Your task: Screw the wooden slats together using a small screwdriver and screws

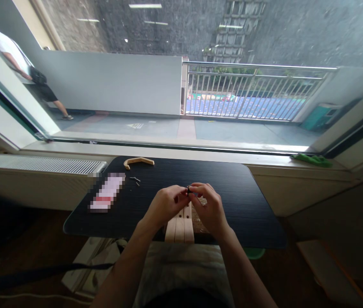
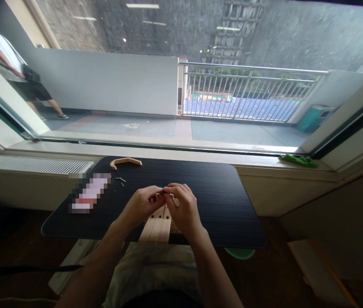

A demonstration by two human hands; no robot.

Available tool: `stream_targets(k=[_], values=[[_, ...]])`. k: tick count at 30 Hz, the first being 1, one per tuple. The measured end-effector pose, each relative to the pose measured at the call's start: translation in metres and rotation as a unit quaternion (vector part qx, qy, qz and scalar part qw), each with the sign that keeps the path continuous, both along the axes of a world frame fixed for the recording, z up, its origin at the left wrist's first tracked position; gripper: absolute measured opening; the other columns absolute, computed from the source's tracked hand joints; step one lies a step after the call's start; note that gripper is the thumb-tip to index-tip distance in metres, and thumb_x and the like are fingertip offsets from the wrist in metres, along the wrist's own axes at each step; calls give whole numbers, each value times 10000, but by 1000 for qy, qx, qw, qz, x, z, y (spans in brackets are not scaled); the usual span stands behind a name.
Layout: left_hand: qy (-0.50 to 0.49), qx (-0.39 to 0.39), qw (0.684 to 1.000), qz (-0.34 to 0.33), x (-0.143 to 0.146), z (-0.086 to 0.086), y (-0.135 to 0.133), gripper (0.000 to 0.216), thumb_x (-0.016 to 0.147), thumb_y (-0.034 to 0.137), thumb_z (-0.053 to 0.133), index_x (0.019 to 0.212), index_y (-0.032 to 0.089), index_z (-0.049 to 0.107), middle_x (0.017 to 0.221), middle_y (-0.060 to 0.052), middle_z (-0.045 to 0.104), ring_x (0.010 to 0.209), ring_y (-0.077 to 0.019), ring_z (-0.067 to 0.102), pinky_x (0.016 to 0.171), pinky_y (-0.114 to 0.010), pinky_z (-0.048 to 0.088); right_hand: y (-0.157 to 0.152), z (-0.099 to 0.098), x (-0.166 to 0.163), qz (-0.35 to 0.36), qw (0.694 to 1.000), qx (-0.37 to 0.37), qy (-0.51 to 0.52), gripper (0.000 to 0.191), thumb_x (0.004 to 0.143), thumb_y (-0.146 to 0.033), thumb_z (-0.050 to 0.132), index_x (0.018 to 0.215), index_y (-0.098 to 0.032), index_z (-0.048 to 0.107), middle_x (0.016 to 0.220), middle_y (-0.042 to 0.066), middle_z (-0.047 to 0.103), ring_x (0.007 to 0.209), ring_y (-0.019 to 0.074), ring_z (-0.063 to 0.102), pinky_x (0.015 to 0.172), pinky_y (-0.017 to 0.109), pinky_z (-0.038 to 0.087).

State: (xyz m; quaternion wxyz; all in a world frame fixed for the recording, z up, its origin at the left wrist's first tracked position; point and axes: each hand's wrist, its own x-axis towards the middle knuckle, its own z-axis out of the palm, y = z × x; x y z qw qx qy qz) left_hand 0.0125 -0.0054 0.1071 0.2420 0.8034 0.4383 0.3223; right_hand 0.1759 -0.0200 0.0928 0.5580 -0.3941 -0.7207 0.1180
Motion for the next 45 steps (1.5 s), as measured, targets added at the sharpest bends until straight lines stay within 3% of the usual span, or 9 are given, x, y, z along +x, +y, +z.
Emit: stream_targets(k=[18,24,30,36,45], values=[[31,38,998,28,6,-4,1,211,871,327,596,736,172,644,671,5,598,618,-117,533,571,-214,365,2,0,-1,0,1000,-20,12,93,835,-156,634,870,-234,671,836,25,631,757,165,599,662,304,505],[12,67,997,37,7,-9,3,160,862,310,606,937,187,677,766,-14,642,654,-124,553,630,-229,407,2,-1,-2,-11,999,-39,3,75,832,-172,641,864,-231,673,814,12,601,697,144,573,615,280,480],[12,79,996,50,9,-11,5,150,871,277,574,789,177,651,686,-2,610,611,-119,538,590,-220,386,1,0,-1,-1,998,-56,1,82,852,-192,631,903,-237,675,842,16,595,714,143,595,645,281,504],[-14,62,997,40,7,-12,5,170,871,323,605,804,174,653,660,15,590,582,-107,517,575,-214,376,0,8,3,28,998,-49,0,190,883,-140,529,958,-234,676,929,48,635,866,179,612,736,326,518],[-20,12,1000,9,7,-12,4,167,886,333,605,855,173,638,705,21,599,602,-106,509,571,-213,368,7,13,8,71,989,-104,78,209,898,-162,511,978,-224,693,911,40,682,851,179,632,752,322,509]])
